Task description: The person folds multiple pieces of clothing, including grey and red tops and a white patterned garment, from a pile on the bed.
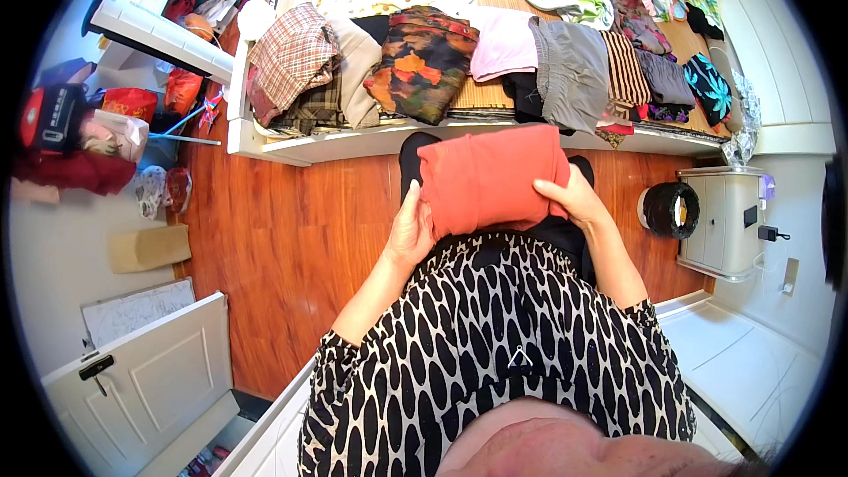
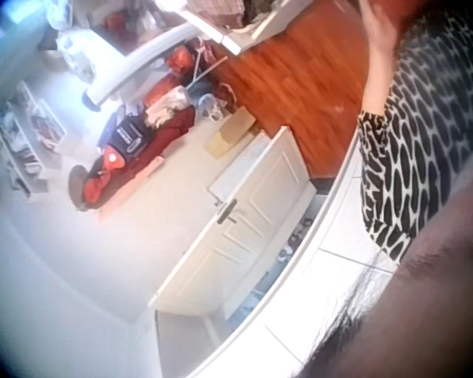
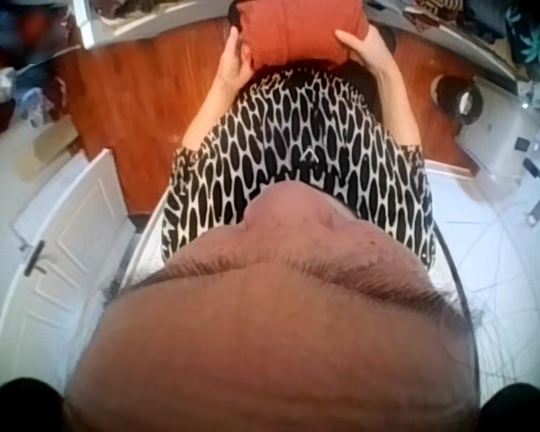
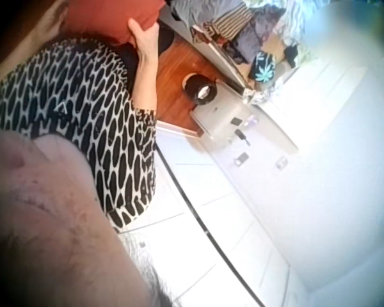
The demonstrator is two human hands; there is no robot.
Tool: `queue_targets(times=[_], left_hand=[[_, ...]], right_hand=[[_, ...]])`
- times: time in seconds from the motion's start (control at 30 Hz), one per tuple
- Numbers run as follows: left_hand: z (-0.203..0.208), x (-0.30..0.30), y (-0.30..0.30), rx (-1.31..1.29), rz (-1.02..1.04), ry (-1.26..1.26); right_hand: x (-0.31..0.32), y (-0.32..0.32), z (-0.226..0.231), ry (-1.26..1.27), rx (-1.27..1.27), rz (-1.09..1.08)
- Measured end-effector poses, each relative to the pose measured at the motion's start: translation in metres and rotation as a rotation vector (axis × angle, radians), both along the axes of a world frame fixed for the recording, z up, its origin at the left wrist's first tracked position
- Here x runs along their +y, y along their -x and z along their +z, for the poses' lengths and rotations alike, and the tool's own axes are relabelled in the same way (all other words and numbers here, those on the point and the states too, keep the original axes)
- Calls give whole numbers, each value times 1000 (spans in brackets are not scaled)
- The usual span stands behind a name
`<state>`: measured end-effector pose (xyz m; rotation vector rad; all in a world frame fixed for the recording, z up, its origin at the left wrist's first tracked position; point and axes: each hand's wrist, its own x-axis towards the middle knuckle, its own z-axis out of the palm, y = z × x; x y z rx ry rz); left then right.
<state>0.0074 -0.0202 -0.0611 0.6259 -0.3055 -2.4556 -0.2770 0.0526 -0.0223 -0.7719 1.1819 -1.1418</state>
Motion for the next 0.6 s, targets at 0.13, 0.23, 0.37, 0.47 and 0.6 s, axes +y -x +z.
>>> queue_targets(times=[0.13,0.23,0.37,0.47,0.6], left_hand=[[23,-14,22,-285,48,531],[39,-25,35,-360,158,513],[35,-37,40,-469,217,677],[37,-38,40,-602,227,911],[80,-23,49,-430,342,618]], right_hand=[[-18,-9,9,108,169,-189],[-20,-7,48,43,277,-152],[-12,-13,80,141,354,-202],[2,-24,102,189,450,-294],[14,-21,105,176,323,-277]])
